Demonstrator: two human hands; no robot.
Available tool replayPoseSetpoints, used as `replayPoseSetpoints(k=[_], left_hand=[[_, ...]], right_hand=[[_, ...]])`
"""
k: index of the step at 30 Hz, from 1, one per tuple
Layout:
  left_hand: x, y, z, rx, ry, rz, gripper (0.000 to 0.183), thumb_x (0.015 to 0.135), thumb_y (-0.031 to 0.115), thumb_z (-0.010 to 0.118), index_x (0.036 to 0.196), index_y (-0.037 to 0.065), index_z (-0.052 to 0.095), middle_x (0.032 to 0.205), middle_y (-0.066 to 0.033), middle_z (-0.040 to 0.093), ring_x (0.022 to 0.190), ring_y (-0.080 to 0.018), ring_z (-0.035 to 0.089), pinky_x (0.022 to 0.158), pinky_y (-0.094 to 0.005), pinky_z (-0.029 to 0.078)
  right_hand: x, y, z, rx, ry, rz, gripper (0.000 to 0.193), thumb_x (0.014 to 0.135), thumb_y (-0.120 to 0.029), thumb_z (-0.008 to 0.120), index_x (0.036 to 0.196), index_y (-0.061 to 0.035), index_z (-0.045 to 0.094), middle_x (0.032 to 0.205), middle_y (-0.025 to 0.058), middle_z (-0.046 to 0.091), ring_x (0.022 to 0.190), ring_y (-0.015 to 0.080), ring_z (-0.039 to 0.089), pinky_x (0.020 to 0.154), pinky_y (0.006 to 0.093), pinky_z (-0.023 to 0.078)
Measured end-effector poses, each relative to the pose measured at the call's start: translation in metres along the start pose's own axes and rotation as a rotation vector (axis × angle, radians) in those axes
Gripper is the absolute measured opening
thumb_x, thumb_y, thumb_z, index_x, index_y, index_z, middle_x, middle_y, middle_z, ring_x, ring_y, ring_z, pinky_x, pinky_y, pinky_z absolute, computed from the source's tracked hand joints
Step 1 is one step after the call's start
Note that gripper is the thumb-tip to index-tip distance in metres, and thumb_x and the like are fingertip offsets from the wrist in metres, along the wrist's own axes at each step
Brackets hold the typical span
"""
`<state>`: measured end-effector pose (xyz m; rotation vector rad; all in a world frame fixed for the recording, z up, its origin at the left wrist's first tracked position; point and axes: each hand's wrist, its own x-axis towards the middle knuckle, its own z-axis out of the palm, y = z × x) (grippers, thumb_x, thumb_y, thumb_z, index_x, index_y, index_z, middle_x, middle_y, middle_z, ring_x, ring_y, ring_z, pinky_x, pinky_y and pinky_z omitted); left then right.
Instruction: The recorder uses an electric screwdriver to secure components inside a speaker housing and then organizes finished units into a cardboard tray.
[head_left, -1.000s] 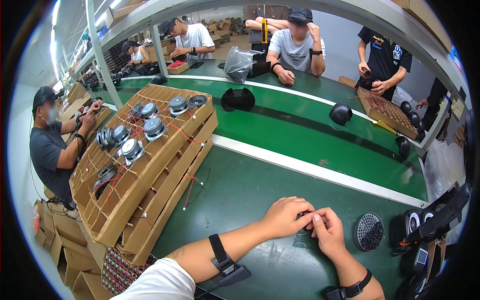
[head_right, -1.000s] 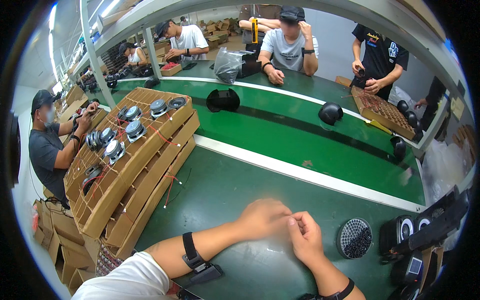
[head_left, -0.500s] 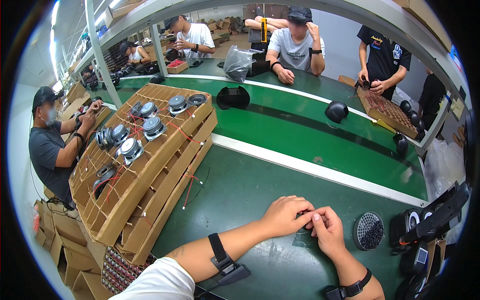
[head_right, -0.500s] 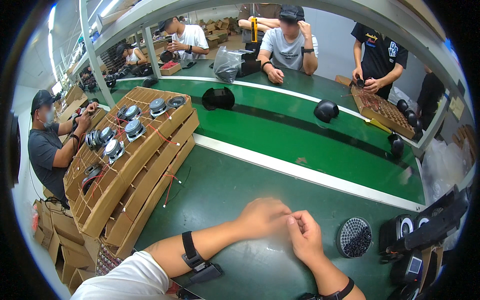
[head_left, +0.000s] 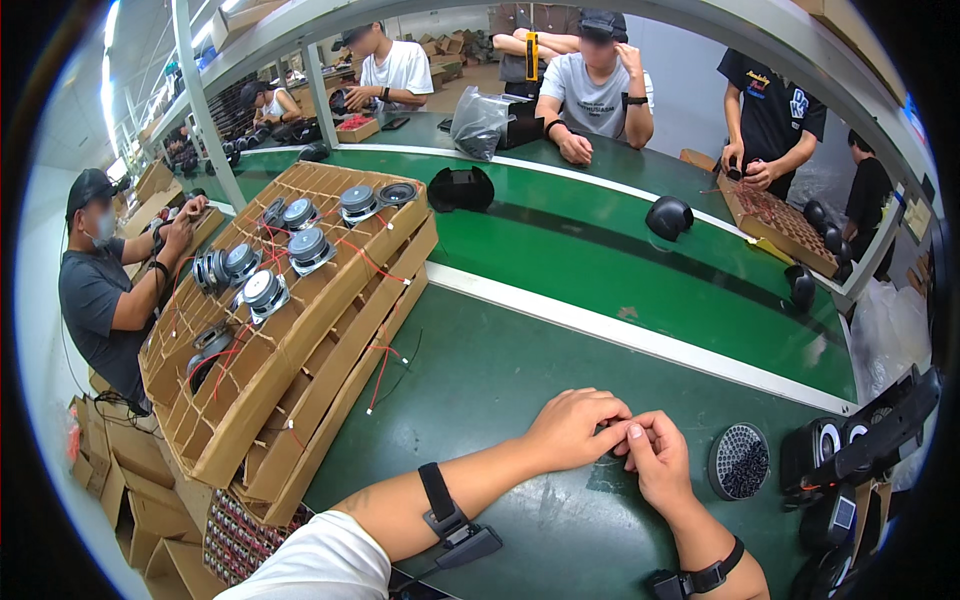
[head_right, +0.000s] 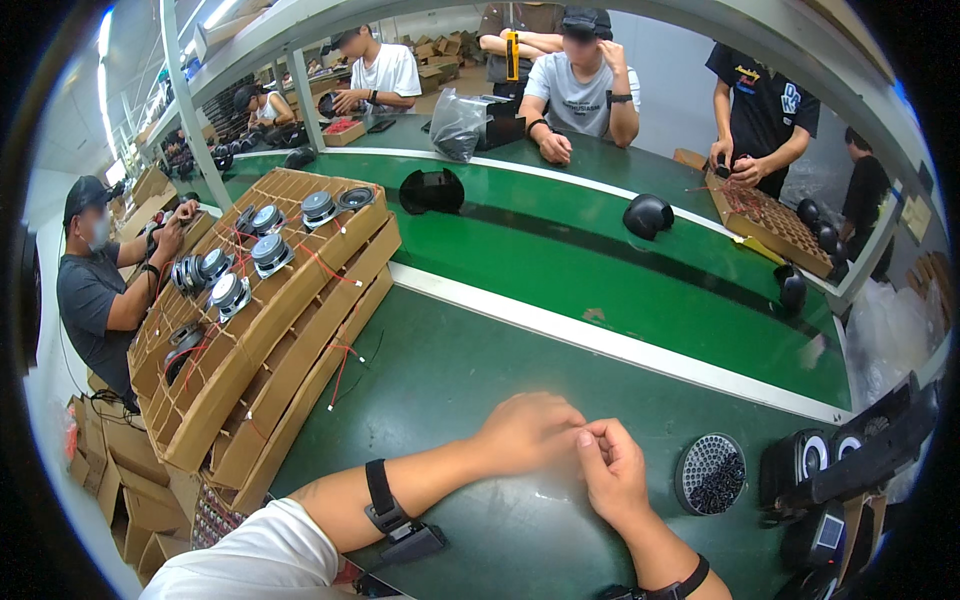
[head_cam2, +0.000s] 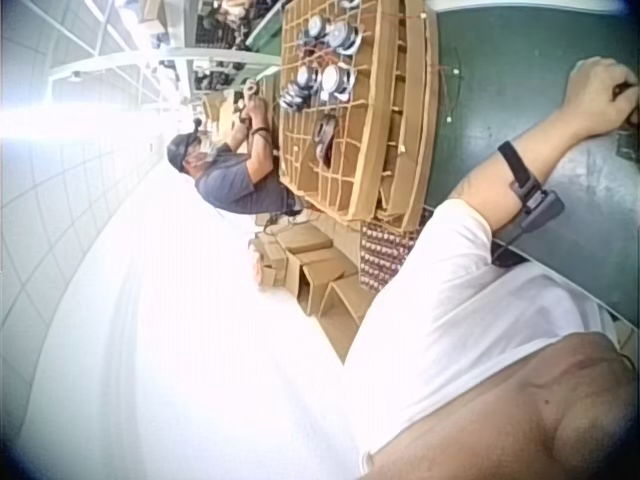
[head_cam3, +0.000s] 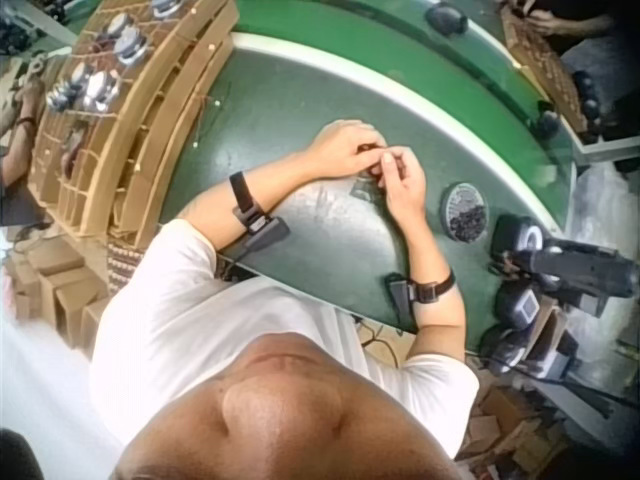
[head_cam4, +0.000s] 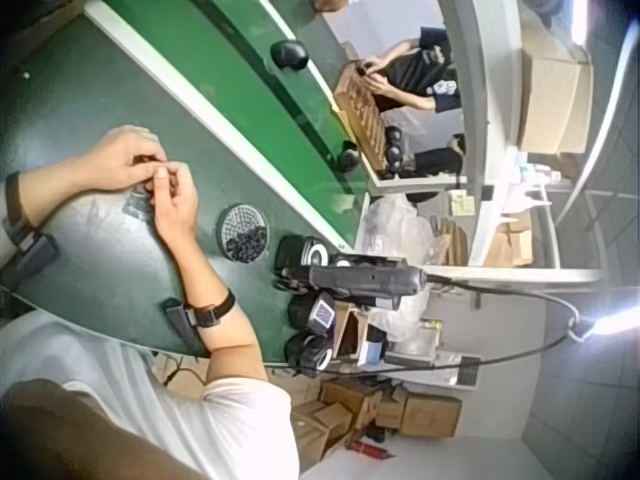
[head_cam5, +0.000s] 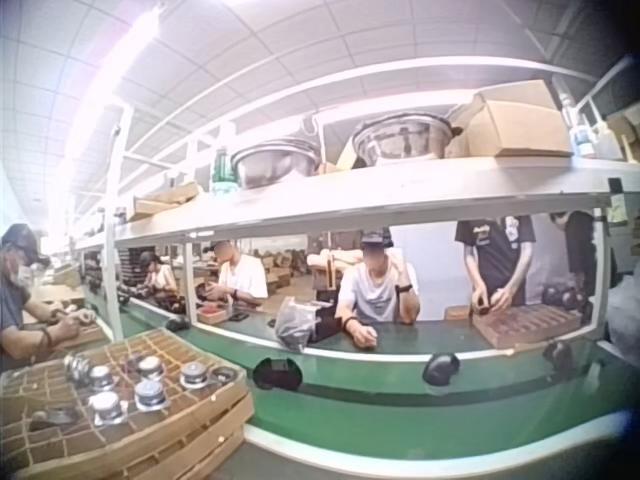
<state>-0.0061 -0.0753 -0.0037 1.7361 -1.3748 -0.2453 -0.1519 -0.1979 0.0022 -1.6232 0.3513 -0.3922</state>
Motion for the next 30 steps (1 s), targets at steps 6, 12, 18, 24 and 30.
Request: replayPoseSetpoints(k=[6,12,18,24,30], left_hand=[[0.0,0.0011,-0.0006,0.013,-0.005,-0.006,0.03,0.096,0.036,0.059,0.102,0.01,0.072,0.096,-0.0084,0.07,0.096,-0.0316,0.064,0.083,-0.0451,0.05],[0.0025,-0.0013,0.0008,-0.005,-0.005,0.002,0.028,0.095,0.034,0.063,0.102,0.009,0.072,0.096,-0.009,0.07,0.094,-0.0312,0.065,0.081,-0.044,0.05],[0.0013,-0.003,0.0039,-0.02,0.038,0.01,0.024,0.093,0.03,0.065,0.096,0.007,0.071,0.091,-0.0091,0.07,0.09,-0.0304,0.065,0.079,-0.0432,0.051],[0.0008,-0.0042,0.004,-0.01,0.024,0.015,0.024,0.093,0.03,0.066,0.1,0.007,0.072,0.093,-0.0093,0.07,0.091,-0.0303,0.065,0.078,-0.0419,0.052],[0.0014,-0.0029,0.0061,-0.055,0.05,0.002,0.025,0.092,0.031,0.064,0.092,0.008,0.071,0.088,-0.0089,0.07,0.089,-0.0308,0.065,0.081,-0.0446,0.05]], right_hand=[[-0.0001,0.0034,-0.002,-0.014,-0.007,0.004,0.017,0.104,-0.019,0.057,0.106,-0.0023,0.06,0.086,-0.0003,0.065,0.071,0.0022,0.056,0.059,0.0205,0.045],[-0.0005,-0.0016,0.0002,-0.002,-0.002,0.016,0.019,0.105,-0.02,0.055,0.105,-0.0018,0.058,0.088,0.0053,0.066,0.076,0.0074,0.061,0.059,0.0205,0.047],[-0.0003,-0.005,0.0008,-0.024,-0.016,0.024,0.019,0.105,-0.021,0.055,0.104,-0.002,0.058,0.086,0.0053,0.066,0.073,0.0073,0.06,0.058,0.0206,0.047],[0.0002,-0.005,0.0015,-0.037,-0.011,0.001,0.019,0.105,-0.021,0.054,0.104,-0.0021,0.059,0.085,0.0053,0.066,0.071,0.007,0.059,0.058,0.0206,0.046],[-0.0003,-0.0056,0.0005,-0.03,-0.018,0.007,0.022,0.105,-0.023,0.056,0.104,-0.0012,0.059,0.088,0.0054,0.068,0.073,0.0077,0.062,0.059,0.0218,0.047]])
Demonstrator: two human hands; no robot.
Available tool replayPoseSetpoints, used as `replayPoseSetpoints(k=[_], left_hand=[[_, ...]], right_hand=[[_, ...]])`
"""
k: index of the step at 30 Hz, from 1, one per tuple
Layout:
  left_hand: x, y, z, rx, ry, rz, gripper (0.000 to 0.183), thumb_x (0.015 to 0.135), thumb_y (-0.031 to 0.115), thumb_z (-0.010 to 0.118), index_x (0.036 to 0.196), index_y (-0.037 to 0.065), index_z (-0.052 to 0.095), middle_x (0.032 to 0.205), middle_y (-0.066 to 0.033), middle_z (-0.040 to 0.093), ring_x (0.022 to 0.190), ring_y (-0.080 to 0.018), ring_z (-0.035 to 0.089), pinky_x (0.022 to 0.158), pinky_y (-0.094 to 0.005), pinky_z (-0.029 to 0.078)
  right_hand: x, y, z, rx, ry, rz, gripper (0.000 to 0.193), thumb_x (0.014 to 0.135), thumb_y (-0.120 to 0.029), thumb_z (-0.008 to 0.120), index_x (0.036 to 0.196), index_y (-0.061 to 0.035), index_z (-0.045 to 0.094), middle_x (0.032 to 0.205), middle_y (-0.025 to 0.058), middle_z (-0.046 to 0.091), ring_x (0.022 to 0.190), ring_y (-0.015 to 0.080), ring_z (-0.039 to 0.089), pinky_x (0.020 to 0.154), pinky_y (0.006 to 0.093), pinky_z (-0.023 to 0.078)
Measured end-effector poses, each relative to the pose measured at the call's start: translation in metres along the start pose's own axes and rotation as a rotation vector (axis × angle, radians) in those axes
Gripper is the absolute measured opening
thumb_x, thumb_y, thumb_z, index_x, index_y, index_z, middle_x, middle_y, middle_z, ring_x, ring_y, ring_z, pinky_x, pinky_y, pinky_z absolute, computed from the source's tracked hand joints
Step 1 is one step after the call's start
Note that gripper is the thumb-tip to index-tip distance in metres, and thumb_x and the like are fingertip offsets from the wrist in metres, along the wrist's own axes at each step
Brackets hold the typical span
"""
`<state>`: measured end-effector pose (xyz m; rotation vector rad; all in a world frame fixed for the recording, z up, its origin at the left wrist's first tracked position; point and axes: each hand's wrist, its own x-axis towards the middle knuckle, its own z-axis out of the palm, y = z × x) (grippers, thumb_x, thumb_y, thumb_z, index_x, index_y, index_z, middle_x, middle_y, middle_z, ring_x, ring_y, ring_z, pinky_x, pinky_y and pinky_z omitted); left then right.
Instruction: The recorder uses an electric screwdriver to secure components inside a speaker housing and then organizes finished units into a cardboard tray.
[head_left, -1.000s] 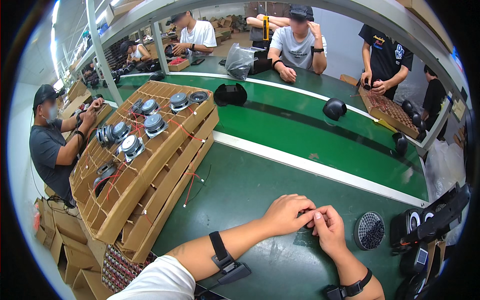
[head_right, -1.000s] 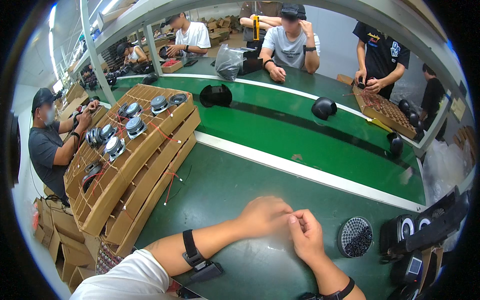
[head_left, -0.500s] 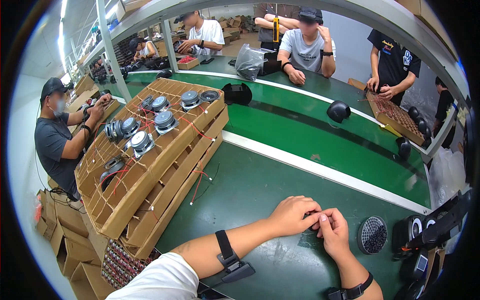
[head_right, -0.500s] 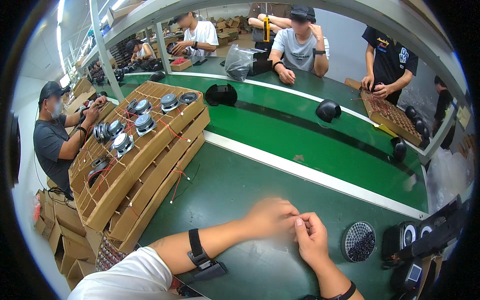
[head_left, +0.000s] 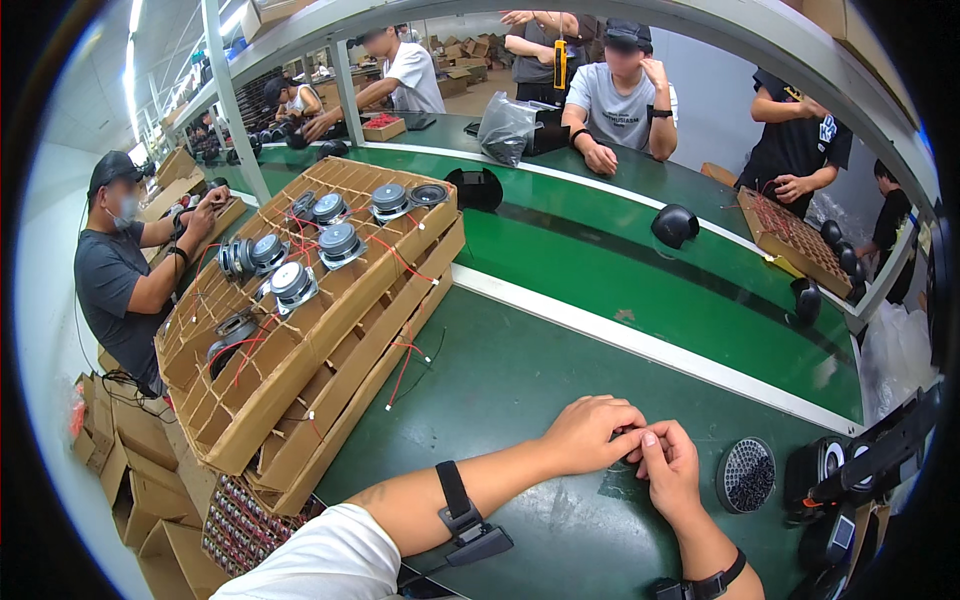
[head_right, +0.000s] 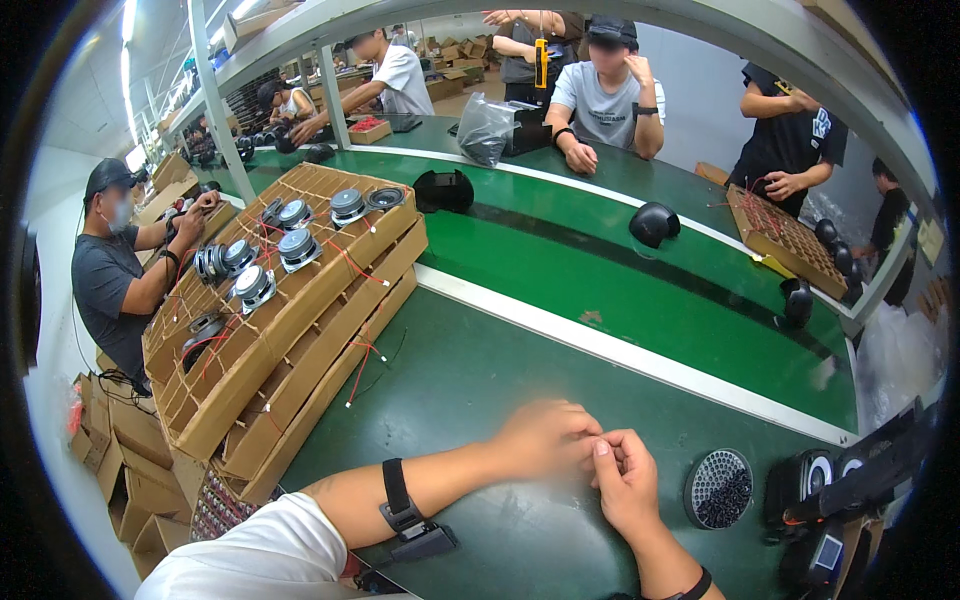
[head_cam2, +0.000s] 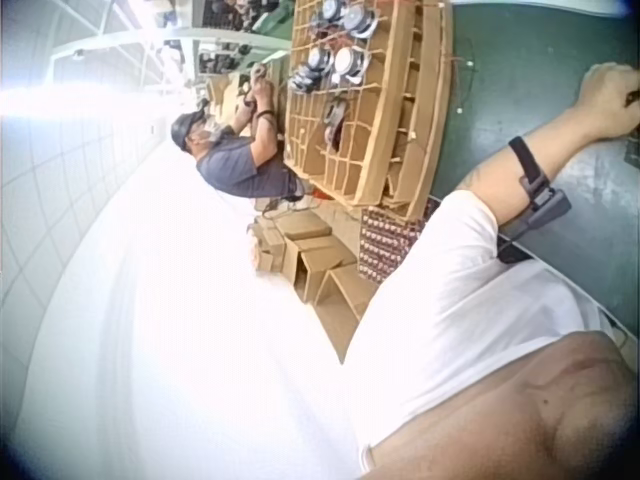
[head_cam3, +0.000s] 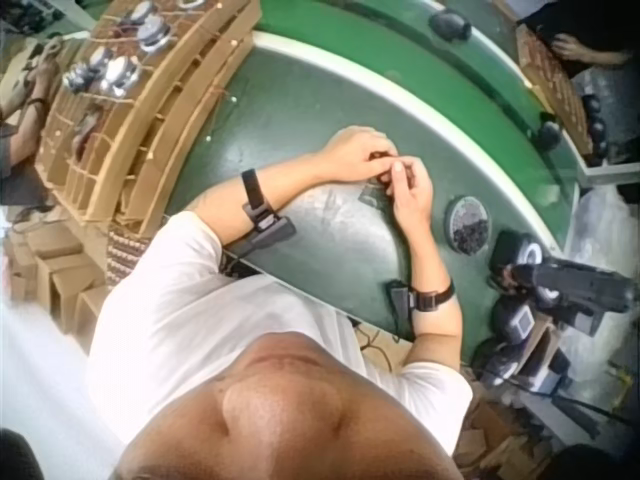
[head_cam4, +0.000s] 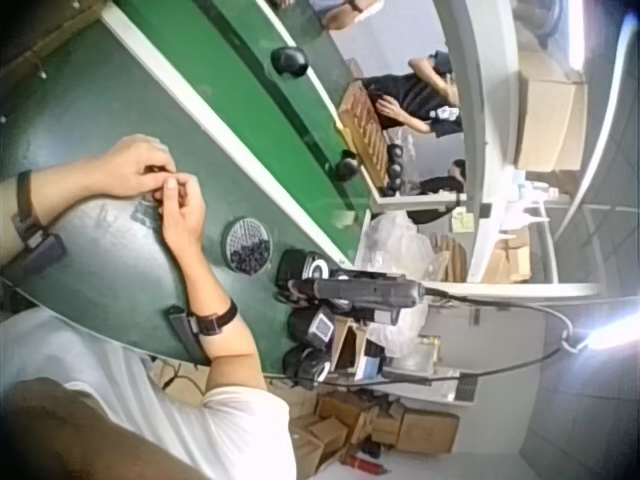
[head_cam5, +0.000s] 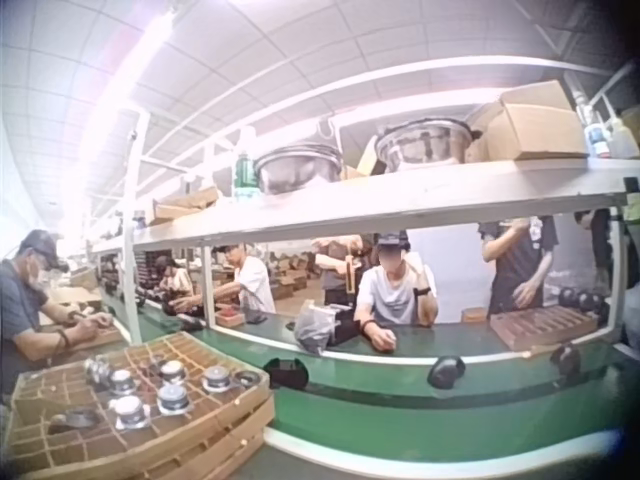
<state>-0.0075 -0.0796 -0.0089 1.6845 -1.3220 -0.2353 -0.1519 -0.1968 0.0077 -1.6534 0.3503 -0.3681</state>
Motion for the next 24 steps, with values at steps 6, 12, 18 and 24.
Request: replayPoseSetpoints(k=[6,12,18,24], left_hand=[[-0.0004,0.0014,0.0013,0.007,0.009,-0.013,0.025,0.092,0.032,0.064,0.092,0.008,0.07,0.085,-0.0076,0.068,0.085,-0.0294,0.064,0.08,-0.0437,0.049],[-0.0001,0.0031,-0.0013,0.0,0.012,0.001,0.025,0.092,0.032,0.064,0.091,0.008,0.07,0.085,-0.0081,0.069,0.086,-0.0297,0.064,0.08,-0.044,0.05],[0.0,0.0016,-0.0005,-0.01,0.008,0.006,0.026,0.092,0.032,0.063,0.091,0.007,0.07,0.088,-0.0093,0.07,0.089,-0.0311,0.065,0.081,-0.0447,0.05],[0.0003,0.0031,-0.0008,-0.004,0.009,0.006,0.025,0.093,0.031,0.063,0.091,0.007,0.07,0.088,-0.0095,0.07,0.089,-0.0313,0.066,0.082,-0.045,0.05]], right_hand=[[0.0,0.0027,-0.0004,0.008,0.003,-0.001,0.022,0.105,-0.023,0.055,0.104,-0.0012,0.059,0.088,0.0053,0.068,0.075,0.0084,0.063,0.06,0.0219,0.047],[0.0006,0.0023,0.0004,0.009,0.004,-0.007,0.021,0.105,-0.022,0.055,0.104,-0.0014,0.059,0.088,0.0055,0.068,0.074,0.0083,0.062,0.059,0.0218,0.046],[0.0007,0.0007,0.0014,0.003,0.001,-0.019,0.018,0.106,-0.02,0.054,0.103,-0.0027,0.058,0.083,0.005,0.065,0.07,0.0066,0.059,0.057,0.02,0.046],[0.0011,0.0043,-0.0012,0.011,0.007,-0.017,0.022,0.105,-0.023,0.056,0.104,-0.0011,0.059,0.085,0.0055,0.068,0.072,0.0074,0.061,0.059,0.0212,0.046]])
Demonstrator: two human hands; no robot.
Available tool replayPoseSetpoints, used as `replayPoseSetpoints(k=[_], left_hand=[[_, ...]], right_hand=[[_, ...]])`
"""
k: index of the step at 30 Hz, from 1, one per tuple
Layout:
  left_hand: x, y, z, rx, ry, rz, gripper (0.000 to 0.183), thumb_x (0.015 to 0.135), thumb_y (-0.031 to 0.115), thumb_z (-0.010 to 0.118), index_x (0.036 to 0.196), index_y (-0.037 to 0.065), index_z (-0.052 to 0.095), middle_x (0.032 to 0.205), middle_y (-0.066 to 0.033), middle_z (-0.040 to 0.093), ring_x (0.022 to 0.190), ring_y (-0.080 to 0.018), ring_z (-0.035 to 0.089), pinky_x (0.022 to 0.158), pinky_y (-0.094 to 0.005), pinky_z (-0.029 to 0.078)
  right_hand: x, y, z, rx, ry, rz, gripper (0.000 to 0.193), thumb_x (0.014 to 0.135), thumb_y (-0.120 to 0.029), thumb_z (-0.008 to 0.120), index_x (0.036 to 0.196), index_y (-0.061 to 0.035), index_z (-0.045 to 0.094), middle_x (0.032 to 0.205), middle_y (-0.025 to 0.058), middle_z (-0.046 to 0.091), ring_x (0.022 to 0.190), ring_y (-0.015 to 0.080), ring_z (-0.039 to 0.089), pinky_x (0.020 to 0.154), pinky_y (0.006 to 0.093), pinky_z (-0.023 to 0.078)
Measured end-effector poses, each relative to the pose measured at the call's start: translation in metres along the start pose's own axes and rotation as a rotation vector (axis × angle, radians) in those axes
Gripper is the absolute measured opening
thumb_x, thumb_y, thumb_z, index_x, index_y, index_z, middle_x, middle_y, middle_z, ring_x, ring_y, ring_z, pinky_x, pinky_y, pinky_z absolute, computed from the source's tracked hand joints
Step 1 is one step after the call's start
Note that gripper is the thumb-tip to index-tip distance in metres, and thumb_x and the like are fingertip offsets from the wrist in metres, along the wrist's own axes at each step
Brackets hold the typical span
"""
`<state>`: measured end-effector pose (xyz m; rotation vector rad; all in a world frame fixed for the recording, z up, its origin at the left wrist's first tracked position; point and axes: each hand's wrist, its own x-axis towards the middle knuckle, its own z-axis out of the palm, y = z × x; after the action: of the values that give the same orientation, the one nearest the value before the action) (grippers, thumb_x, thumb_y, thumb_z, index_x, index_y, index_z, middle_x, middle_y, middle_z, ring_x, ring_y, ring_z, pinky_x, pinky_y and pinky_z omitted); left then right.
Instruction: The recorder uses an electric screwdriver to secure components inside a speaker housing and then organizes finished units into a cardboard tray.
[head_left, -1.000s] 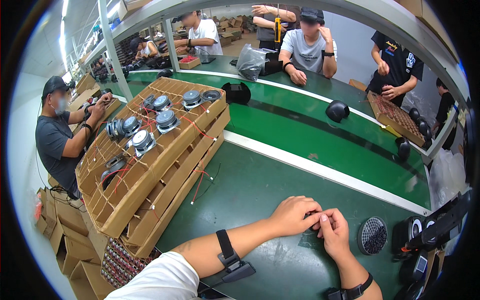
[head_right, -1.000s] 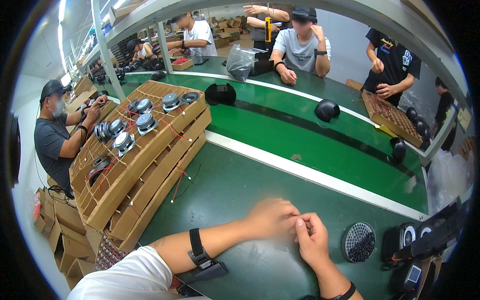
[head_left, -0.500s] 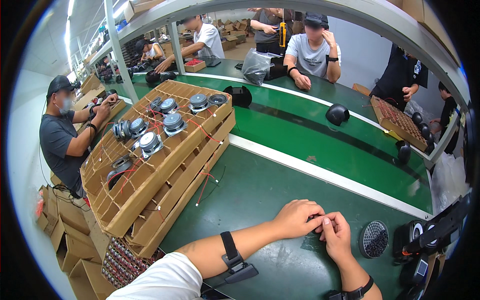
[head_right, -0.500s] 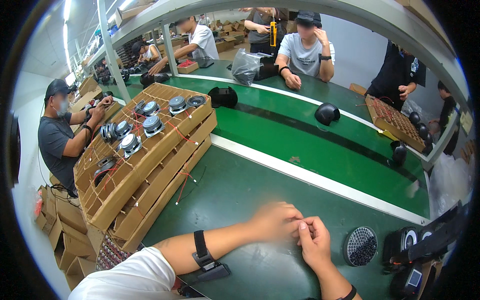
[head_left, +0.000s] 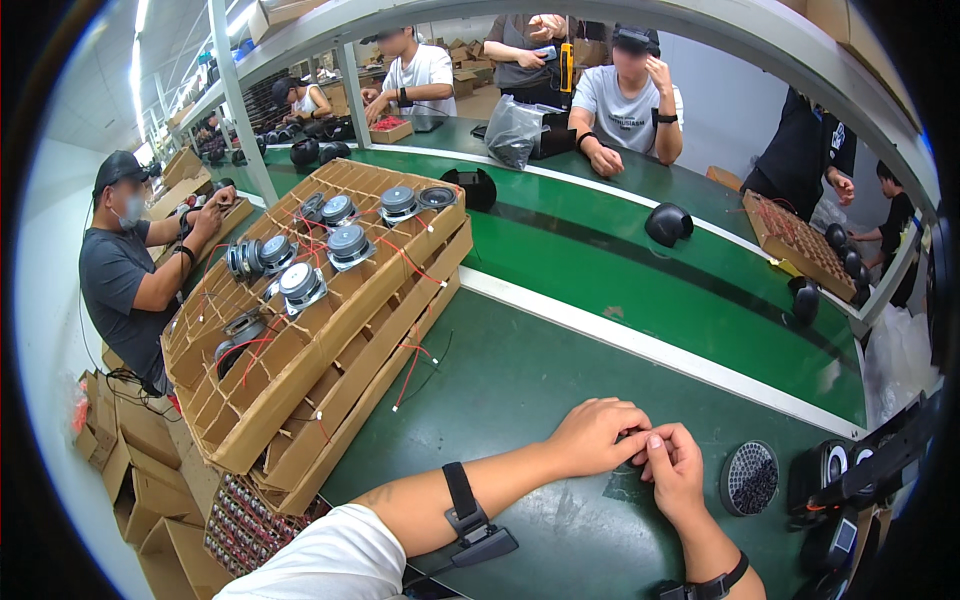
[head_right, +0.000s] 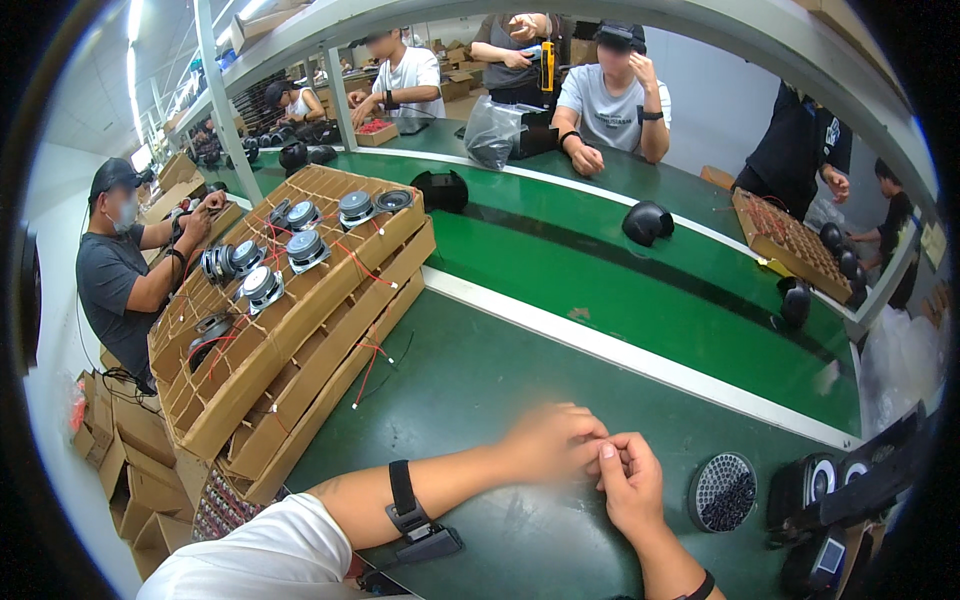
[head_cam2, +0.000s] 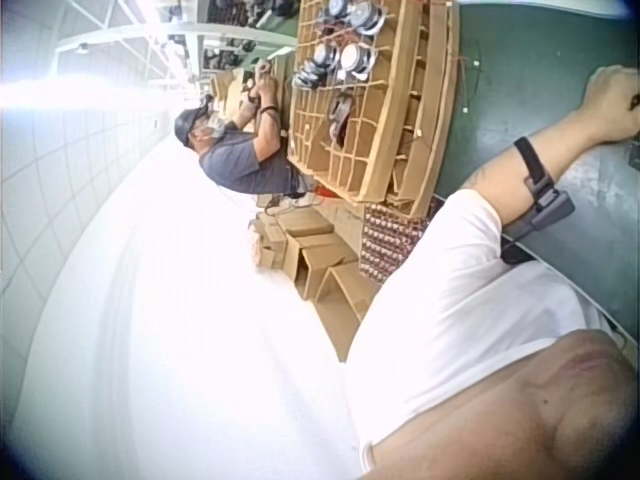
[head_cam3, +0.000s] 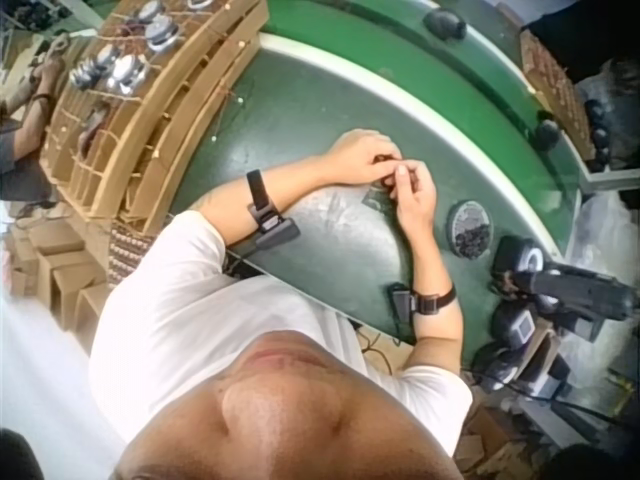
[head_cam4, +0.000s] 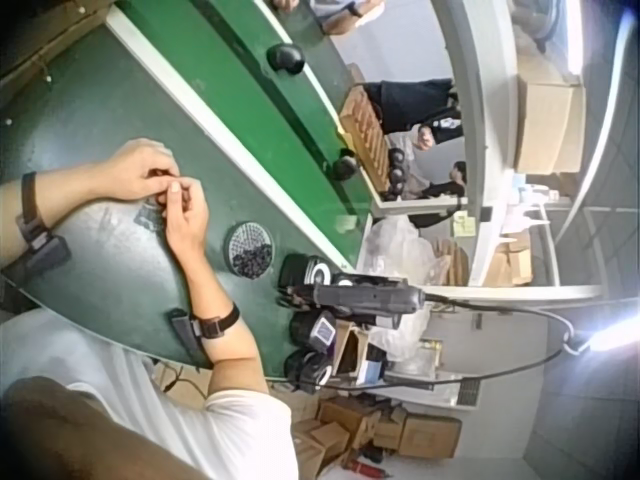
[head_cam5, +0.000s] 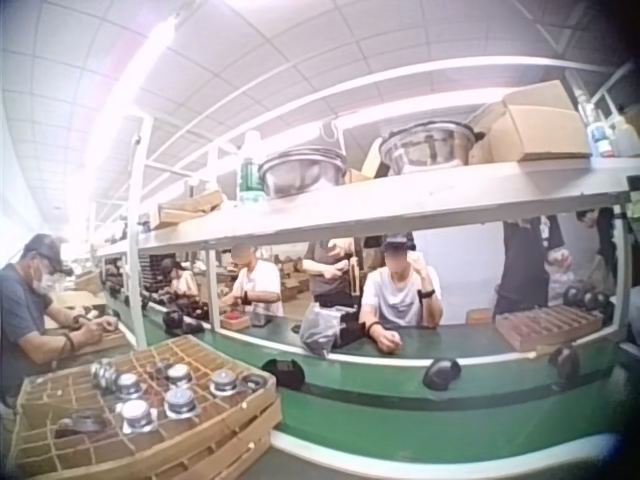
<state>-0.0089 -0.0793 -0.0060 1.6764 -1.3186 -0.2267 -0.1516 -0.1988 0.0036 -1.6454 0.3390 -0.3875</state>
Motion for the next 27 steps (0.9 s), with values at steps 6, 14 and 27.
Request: replayPoseSetpoints(k=[6,14,27], left_hand=[[-0.001,-0.003,0.0,0.018,-0.015,0.003,0.023,0.092,0.026,0.066,0.1,0.005,0.071,0.094,-0.0102,0.07,0.09,-0.0282,0.066,0.079,-0.04,0.053],[0.001,-0.002,-0.004,-0.286,0.099,-0.158,0.027,0.097,0.022,0.067,0.114,0.001,0.07,0.106,-0.0121,0.072,0.094,-0.0195,0.068,0.082,-0.034,0.055],[-0.164,0.084,-0.078,-0.334,0.085,-0.416,0.025,0.1,0.018,0.066,0.117,0.0,0.069,0.109,-0.0071,0.072,0.101,-0.0133,0.066,0.091,-0.0303,0.053]], right_hand=[[0.003,-0.005,0.0,-0.017,-0.028,0.008,0.023,0.105,-0.024,0.057,0.104,-0.0014,0.059,0.085,0.005,0.067,0.072,0.0071,0.06,0.059,0.021,0.046],[0.007,0.001,-0.005,0.054,0.005,0.024,0.02,0.105,-0.023,0.054,0.101,-0.0039,0.059,0.077,0.0036,0.064,0.058,0.0074,0.052,0.053,0.022,0.041],[0.009,0.007,-0.005,-0.059,-0.042,-0.041,0.014,0.102,-0.017,0.057,0.099,-0.0037,0.058,0.078,0.0033,0.063,0.066,0.008,0.056,0.057,0.0241,0.045]])
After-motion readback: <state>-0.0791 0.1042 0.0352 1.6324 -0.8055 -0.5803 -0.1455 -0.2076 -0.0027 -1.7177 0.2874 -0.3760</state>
